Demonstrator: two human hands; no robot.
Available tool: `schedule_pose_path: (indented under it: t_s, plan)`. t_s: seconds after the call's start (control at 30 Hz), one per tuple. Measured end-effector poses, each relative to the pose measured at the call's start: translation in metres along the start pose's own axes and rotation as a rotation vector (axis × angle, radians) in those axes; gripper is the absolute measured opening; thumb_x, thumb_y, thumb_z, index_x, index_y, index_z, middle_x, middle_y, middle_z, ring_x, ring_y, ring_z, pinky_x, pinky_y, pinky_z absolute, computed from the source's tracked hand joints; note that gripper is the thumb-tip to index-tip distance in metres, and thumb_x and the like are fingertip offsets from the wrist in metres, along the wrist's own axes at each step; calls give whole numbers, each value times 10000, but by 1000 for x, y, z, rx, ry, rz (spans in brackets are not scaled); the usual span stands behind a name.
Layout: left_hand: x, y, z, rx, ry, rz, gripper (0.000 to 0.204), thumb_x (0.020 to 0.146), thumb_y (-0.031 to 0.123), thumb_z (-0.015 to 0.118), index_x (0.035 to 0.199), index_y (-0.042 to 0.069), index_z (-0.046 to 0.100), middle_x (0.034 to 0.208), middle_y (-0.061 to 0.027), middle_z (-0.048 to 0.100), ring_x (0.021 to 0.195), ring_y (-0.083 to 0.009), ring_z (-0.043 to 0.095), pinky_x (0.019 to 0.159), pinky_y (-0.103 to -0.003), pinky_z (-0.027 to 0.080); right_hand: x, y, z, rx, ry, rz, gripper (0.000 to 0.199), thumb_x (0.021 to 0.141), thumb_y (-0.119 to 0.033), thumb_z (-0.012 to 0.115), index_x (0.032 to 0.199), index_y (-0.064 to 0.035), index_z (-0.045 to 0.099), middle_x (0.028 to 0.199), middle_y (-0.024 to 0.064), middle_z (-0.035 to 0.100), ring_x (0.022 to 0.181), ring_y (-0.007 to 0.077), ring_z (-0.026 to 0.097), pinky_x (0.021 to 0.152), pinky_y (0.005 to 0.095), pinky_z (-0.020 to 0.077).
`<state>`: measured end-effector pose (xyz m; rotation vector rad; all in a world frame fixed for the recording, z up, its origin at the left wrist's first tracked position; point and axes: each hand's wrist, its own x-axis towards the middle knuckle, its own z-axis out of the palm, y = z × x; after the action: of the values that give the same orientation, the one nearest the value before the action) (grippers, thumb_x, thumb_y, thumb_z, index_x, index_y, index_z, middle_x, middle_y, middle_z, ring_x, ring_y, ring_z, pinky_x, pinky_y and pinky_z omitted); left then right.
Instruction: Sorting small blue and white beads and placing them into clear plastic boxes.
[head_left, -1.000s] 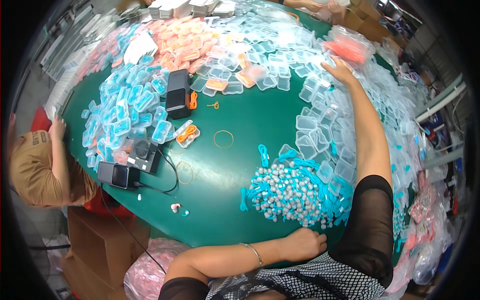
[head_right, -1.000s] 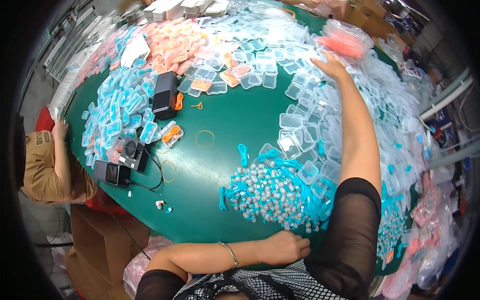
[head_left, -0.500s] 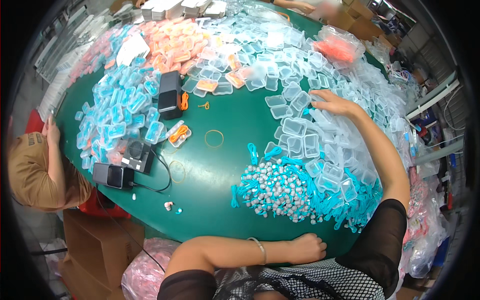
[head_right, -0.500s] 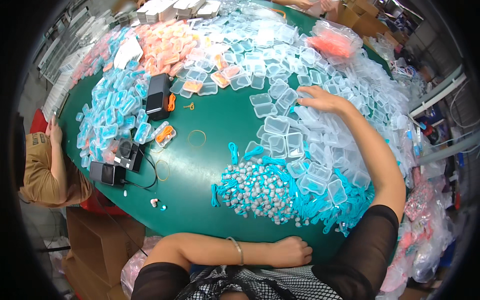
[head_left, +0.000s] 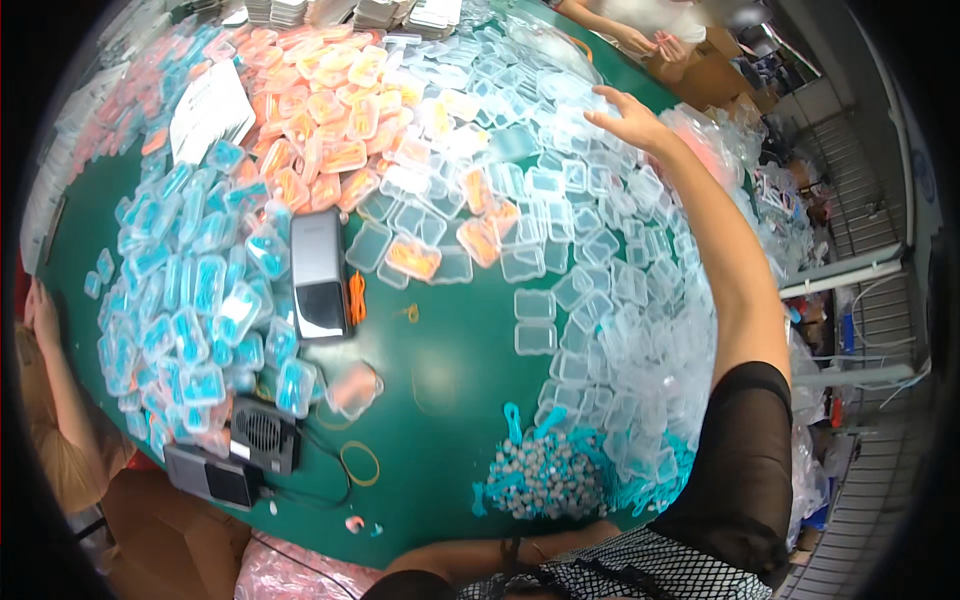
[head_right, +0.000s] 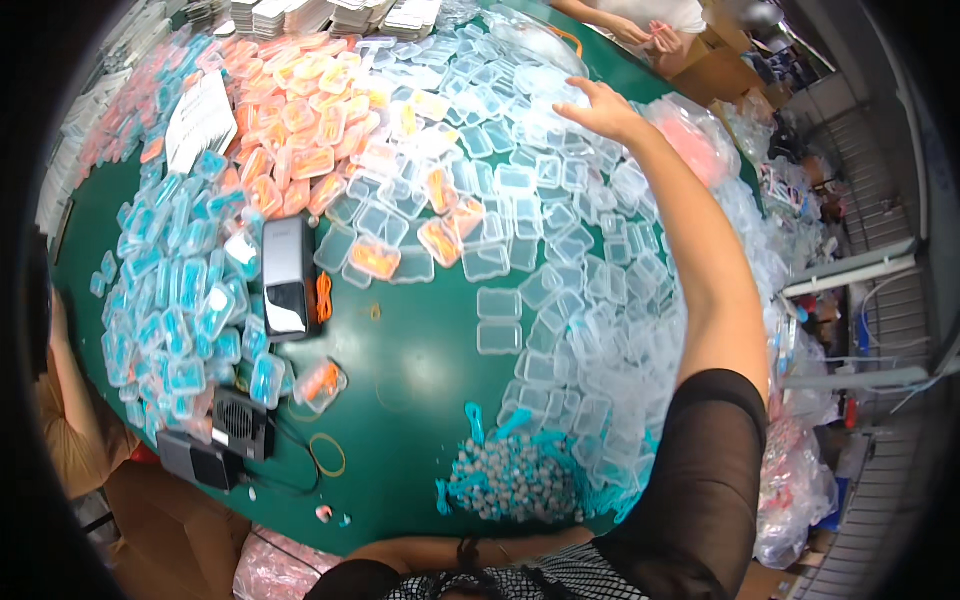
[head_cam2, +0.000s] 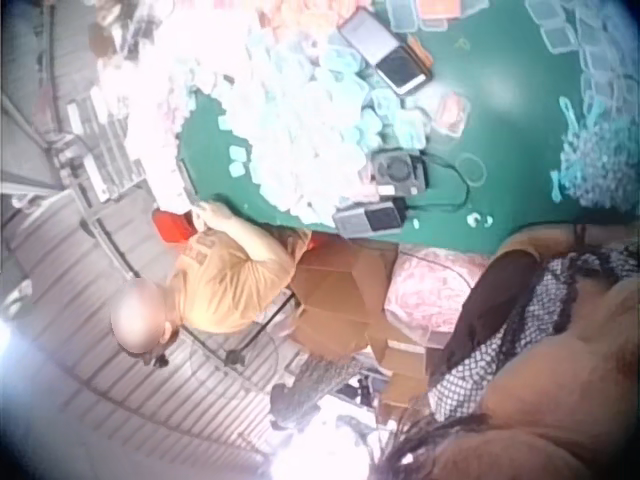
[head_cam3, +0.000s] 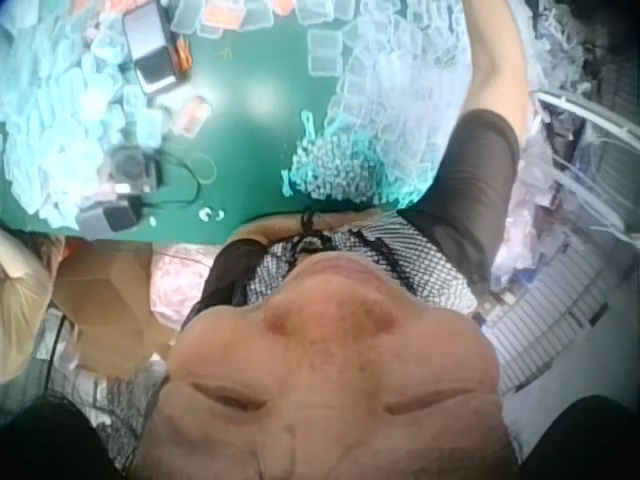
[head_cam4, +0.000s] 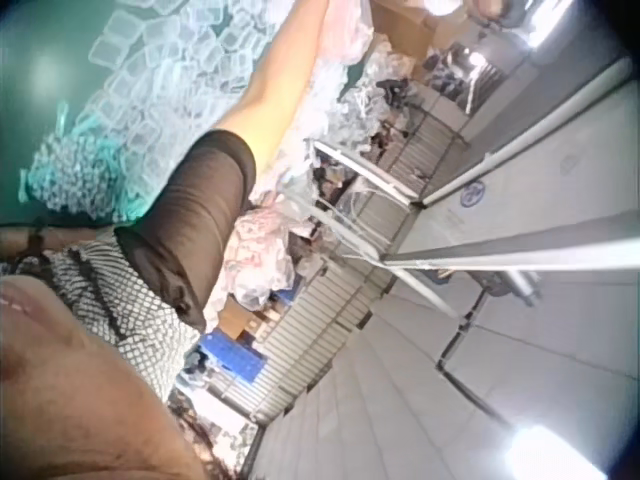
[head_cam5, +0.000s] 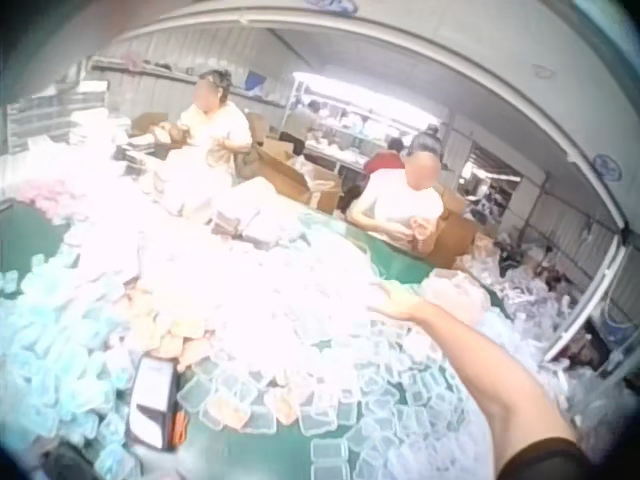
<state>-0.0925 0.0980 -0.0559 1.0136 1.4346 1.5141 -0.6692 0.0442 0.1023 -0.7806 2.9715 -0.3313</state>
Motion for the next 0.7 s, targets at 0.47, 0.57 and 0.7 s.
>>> schedule_pose_path:
  t_s: [0.47,0.57,0.7]
  plan:
    - [59,-6,-7,-142,180,197,204,879,151,508,859,53,686,824,-135,656,747,-386,655,712,-471,547,41,38,8,84,-496,81,890,829,-663,615,1500,-122,395,1541,159,372,1424,312,340,1174,426,255]
    - [67,-4,-1,-156,215,227,205,880,151,507,860,53,686,824,-136,656,747,-387,654,714,-473,547,-30,5,-2,36,-693,8,879,828,-547,697,1522,-132,351,1578,139,308,1449,305,293,1188,435,232]
    - [81,-1,1,-160,263,277,207,881,151,506,861,52,687,823,-137,656,747,-389,653,716,-475,546,-89,-27,-24,21,-888,-44,848,830,-399,765,1520,-126,356,1549,104,364,1407,278,369,1141,416,324]
